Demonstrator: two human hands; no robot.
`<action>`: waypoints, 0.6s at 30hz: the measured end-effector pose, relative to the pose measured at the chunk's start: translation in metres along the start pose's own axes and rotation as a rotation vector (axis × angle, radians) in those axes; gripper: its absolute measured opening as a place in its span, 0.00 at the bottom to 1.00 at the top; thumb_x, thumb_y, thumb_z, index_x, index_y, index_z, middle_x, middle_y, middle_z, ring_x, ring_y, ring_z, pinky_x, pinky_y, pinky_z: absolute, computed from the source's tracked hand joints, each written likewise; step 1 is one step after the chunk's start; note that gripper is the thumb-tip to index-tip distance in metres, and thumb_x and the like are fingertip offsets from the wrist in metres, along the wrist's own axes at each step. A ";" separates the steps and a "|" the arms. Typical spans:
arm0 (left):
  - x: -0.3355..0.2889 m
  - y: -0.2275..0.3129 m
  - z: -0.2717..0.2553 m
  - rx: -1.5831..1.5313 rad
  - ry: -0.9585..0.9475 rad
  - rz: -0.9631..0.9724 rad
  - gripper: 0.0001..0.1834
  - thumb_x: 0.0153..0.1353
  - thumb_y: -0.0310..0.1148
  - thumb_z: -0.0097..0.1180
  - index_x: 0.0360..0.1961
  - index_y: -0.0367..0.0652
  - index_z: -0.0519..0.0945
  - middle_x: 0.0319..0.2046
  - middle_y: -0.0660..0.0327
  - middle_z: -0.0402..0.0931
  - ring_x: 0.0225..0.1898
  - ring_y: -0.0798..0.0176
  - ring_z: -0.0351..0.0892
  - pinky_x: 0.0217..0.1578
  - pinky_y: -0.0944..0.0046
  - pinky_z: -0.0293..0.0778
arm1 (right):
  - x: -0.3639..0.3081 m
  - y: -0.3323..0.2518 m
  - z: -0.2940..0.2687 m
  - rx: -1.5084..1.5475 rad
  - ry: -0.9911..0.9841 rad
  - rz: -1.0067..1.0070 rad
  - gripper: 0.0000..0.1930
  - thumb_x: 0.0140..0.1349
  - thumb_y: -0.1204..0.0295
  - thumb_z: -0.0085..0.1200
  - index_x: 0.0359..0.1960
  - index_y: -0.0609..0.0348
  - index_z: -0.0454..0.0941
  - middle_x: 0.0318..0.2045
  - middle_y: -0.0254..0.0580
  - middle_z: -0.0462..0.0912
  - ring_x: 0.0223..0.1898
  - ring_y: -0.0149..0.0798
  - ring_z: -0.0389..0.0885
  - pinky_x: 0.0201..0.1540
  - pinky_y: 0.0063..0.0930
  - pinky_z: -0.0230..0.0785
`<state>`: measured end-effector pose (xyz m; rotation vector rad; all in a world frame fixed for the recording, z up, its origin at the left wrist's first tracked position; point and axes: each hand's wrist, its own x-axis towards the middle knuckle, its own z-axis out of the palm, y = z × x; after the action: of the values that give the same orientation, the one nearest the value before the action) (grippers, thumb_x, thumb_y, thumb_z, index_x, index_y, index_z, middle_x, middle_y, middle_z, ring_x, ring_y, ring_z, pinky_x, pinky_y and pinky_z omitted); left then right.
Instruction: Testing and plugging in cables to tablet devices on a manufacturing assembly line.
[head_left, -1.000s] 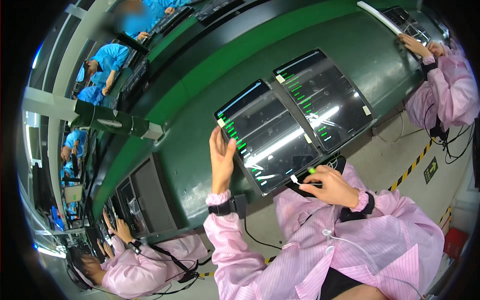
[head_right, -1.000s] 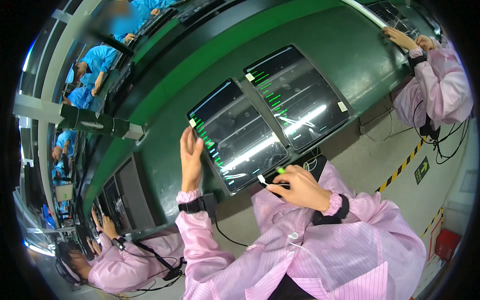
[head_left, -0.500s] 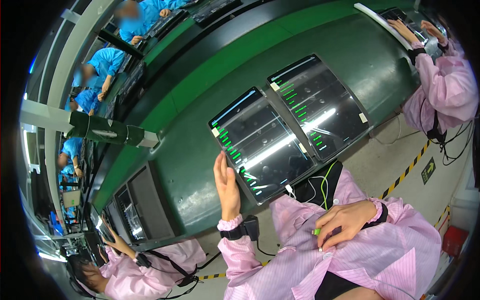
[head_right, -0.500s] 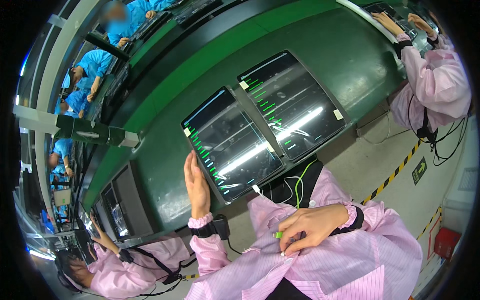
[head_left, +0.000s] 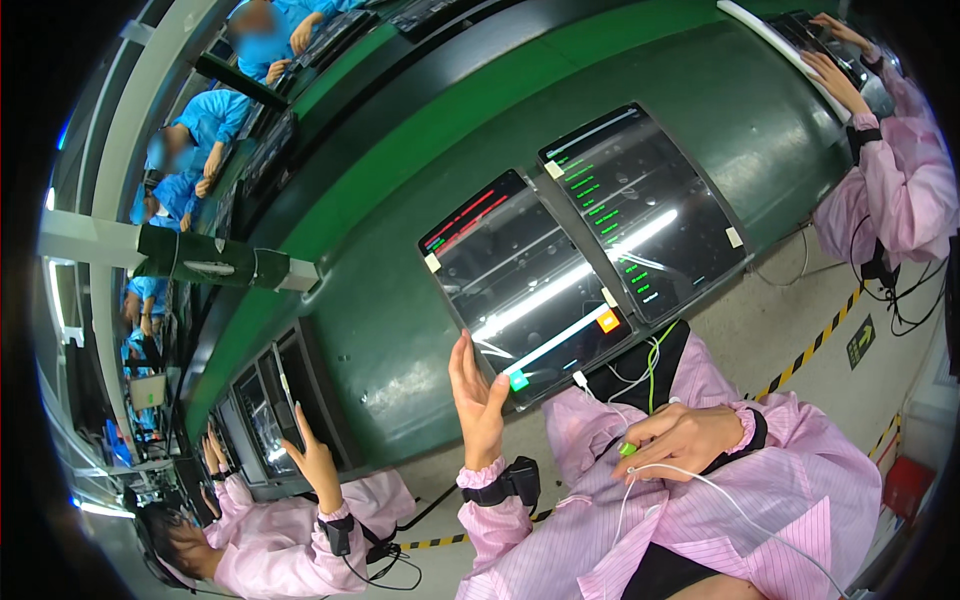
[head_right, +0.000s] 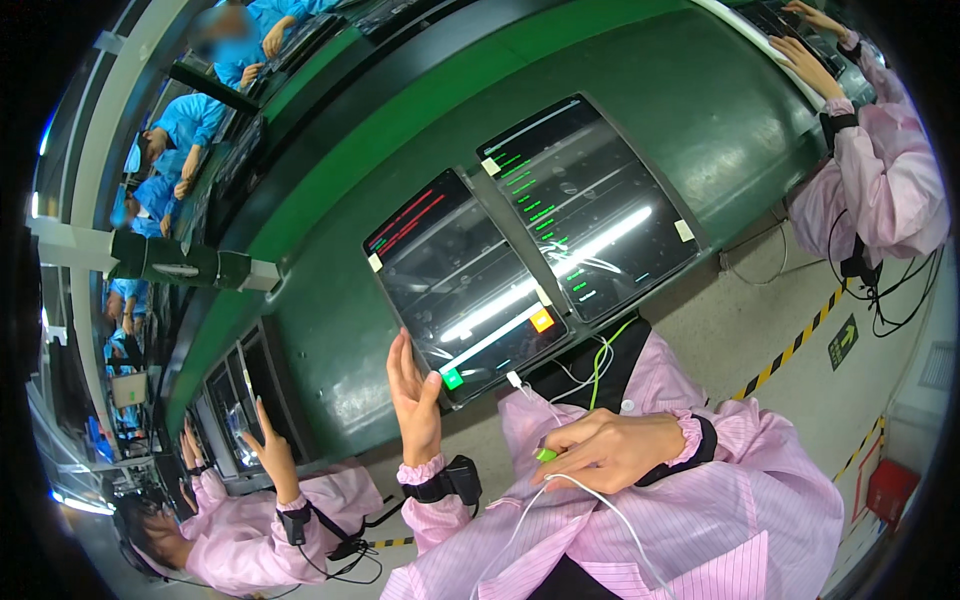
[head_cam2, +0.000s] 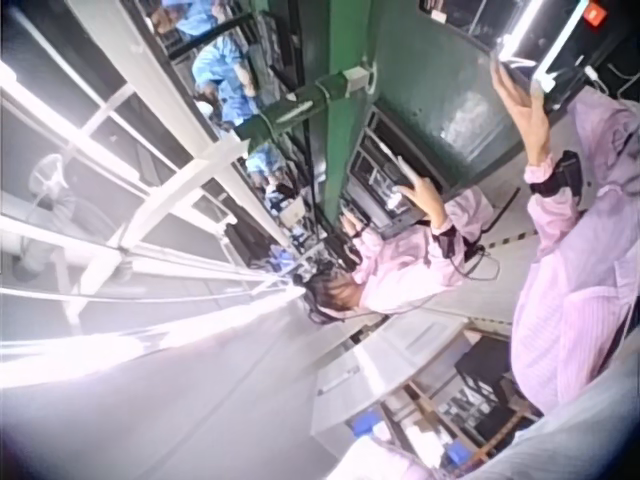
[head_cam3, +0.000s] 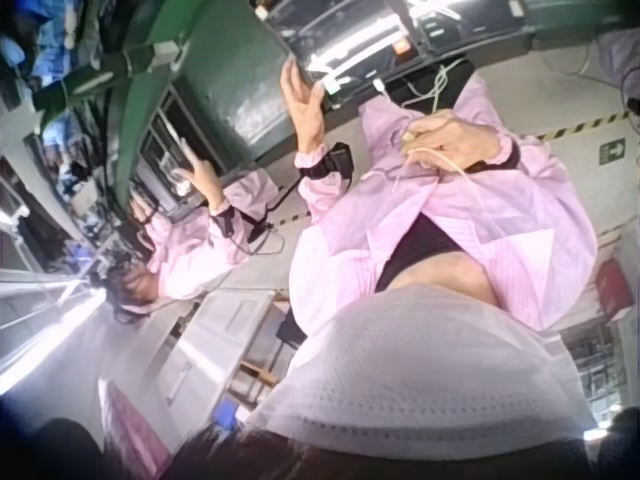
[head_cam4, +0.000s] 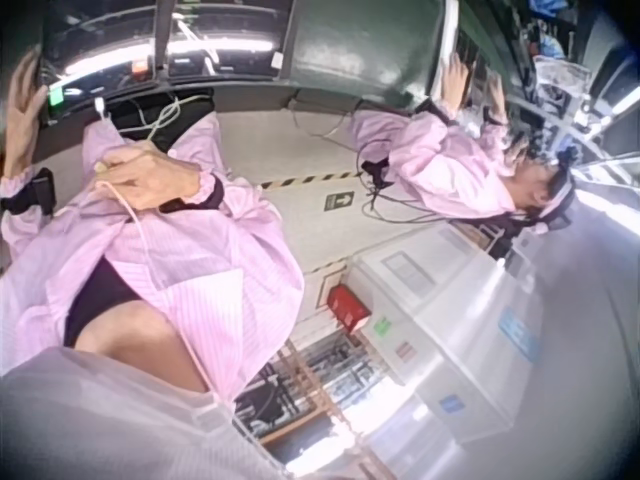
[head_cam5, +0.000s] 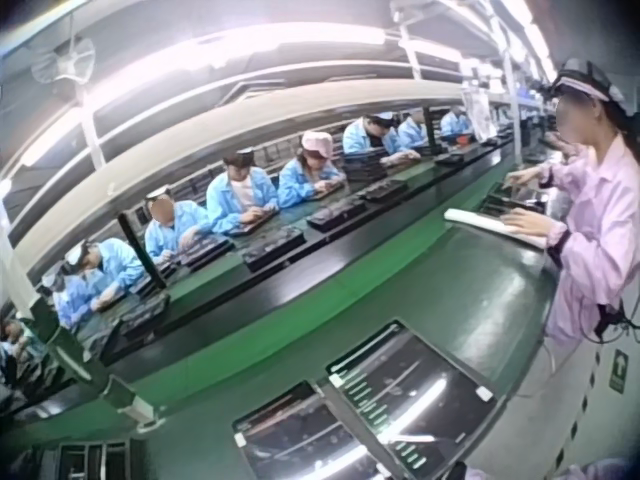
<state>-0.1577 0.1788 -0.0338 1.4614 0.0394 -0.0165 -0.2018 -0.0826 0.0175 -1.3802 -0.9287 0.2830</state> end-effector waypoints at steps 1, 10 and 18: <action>-0.001 0.001 0.000 0.002 0.000 -0.001 0.39 0.52 0.20 0.54 0.64 0.37 0.51 0.66 0.49 0.45 0.69 0.56 0.37 0.65 0.59 0.34 | 0.002 -0.001 0.000 0.019 0.011 -0.026 0.13 0.52 0.79 0.58 0.41 0.64 0.79 0.30 0.45 0.75 0.22 0.37 0.74 0.21 0.25 0.65; 0.001 0.006 0.003 0.064 -0.055 0.007 0.43 0.46 0.15 0.55 0.64 0.38 0.50 0.67 0.49 0.43 0.69 0.56 0.36 0.65 0.59 0.34 | 0.000 -0.004 -0.011 0.061 -0.075 0.118 0.15 0.51 0.74 0.61 0.43 0.62 0.79 0.31 0.43 0.76 0.25 0.35 0.76 0.26 0.23 0.67; 0.037 -0.001 0.006 -0.077 0.154 0.034 0.26 0.62 0.25 0.46 0.61 0.33 0.56 0.64 0.47 0.52 0.66 0.58 0.49 0.64 0.62 0.44 | -0.011 0.005 -0.030 -0.205 0.313 0.340 0.10 0.49 0.73 0.63 0.34 0.60 0.81 0.24 0.38 0.77 0.24 0.30 0.75 0.27 0.22 0.66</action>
<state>-0.1204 0.1729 -0.0351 1.3834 0.1391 0.1235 -0.1863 -0.1099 0.0115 -1.7157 -0.4706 0.2220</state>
